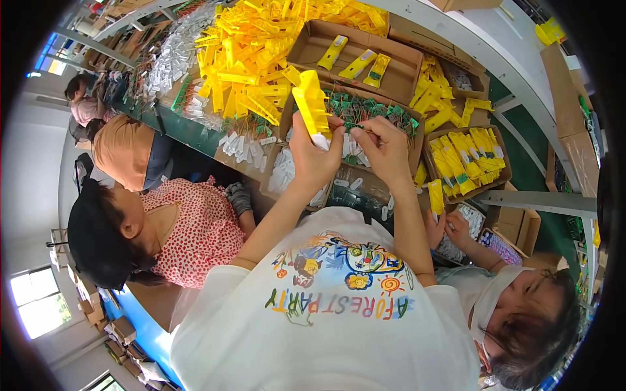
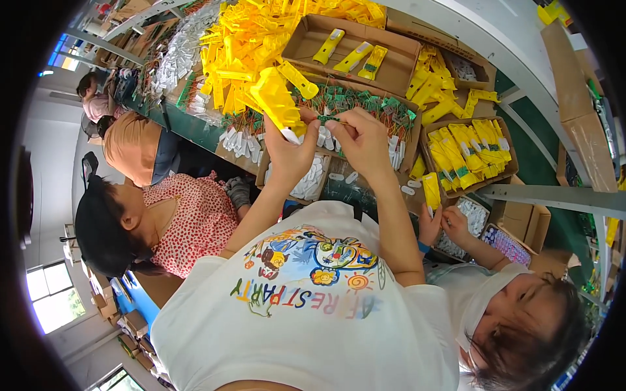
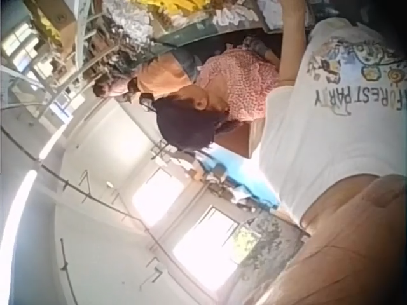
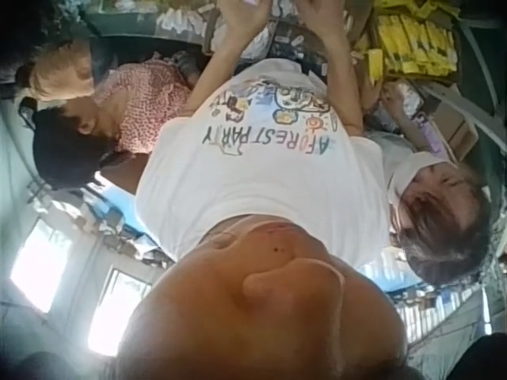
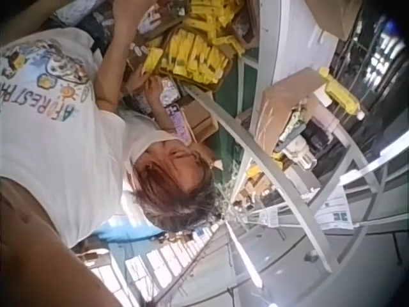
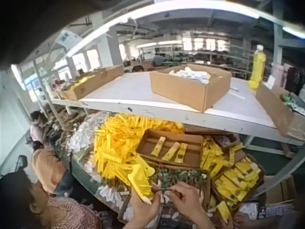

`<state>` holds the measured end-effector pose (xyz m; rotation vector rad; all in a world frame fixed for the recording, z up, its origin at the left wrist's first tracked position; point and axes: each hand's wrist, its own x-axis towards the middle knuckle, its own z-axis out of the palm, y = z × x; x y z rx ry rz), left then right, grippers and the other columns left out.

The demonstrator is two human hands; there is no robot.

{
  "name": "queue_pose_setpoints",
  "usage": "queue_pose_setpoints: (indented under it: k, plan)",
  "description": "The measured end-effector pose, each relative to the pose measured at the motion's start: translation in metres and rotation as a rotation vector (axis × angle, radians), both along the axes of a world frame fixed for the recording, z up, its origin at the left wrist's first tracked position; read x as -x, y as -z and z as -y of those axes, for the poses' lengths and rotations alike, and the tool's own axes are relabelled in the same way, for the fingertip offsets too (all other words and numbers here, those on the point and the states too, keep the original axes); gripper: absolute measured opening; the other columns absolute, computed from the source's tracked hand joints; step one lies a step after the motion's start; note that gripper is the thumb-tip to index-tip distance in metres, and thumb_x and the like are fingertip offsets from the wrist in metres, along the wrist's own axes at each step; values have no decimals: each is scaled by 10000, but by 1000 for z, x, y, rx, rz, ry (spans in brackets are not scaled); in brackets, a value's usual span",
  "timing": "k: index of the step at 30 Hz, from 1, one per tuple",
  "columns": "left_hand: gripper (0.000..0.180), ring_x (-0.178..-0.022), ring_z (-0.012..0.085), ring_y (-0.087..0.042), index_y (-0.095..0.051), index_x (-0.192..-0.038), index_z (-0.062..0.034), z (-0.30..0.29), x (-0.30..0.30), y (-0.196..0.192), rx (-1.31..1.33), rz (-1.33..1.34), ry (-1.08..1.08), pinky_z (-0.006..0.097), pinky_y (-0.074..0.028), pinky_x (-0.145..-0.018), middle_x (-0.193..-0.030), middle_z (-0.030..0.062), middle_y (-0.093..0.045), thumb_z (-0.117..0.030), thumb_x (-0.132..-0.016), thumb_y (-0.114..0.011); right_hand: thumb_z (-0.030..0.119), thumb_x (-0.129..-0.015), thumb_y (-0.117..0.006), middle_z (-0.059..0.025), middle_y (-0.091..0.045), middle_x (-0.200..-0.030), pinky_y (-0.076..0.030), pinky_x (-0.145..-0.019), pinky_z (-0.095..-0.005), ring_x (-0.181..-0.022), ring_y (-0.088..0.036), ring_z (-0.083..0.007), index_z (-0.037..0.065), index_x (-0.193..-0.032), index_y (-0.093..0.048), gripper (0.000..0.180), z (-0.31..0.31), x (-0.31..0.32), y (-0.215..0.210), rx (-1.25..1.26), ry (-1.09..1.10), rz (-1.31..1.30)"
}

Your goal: Assembling internal components into yellow plastic housings at a factory workstation.

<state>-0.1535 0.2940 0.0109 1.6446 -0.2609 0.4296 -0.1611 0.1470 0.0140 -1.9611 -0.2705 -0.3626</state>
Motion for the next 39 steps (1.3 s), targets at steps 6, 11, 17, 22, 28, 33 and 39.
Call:
queue_pose_setpoints:
  k: [6,11,17,22,28,33,39]
  plan:
    - [334,-738,138,-598,-426,-1045,-30,1,-19,-1,317,-363,198,254,-497,-624,-922,78,-603,52,-774,-604,149,-902,-569,26,-459,-660,-338,-556,-227,-578,-394,-80,4,-848,-602,159,21,-20,18,-715,-85,-375]
    - [342,-758,137,-596,-428,-1043,-28,7,-14,24,59,-480,232,264,-495,-656,-923,81,-608,47,-765,-611,200,-924,-546,18,-471,-689,-400,-640,-248,-628,-411,-74,5,-917,-586,200,28,-28,19,-1206,-126,-512]
    - [453,-761,131,-590,-427,-1062,-35,27,-4,21,-67,-439,219,262,-491,-661,-918,63,-594,-39,-712,-714,239,-927,-534,35,-445,-668,-444,-668,-275,-630,-436,-83,4,-936,-578,240,34,-33,19,-1346,-147,-628]
    - [542,-748,145,-604,-409,-1078,-29,43,-5,26,-173,-449,129,282,-495,-672,-866,92,-608,-83,-663,-754,248,-928,-531,35,-446,-670,-435,-664,-271,-630,-438,-85,10,-926,-573,241,33,-32,19,-1455,-134,-650]
    - [521,-824,143,-580,-416,-1097,-41,38,1,20,223,-499,212,278,-492,-718,-947,60,-590,-13,-669,-712,229,-916,-552,40,-420,-623,-360,-601,-232,-607,-389,-47,45,-801,-586,219,29,-35,47,-951,184,-331]
    - [578,-914,157,-566,-408,-1166,-39,19,12,-3,222,-510,263,302,-460,-828,-990,68,-583,-8,-672,-706,262,-906,-565,53,-424,-615,-278,-515,-232,-577,-361,-45,57,-825,-615,226,24,-32,100,-828,338,-434]
    - [479,-819,153,-566,-468,-1076,-21,8,-36,6,299,-469,252,303,-483,-720,-937,78,-580,-112,-699,-751,228,-912,-554,40,-427,-638,-306,-531,-221,-591,-382,-54,31,-876,-598,204,48,-20,109,-751,507,-468]
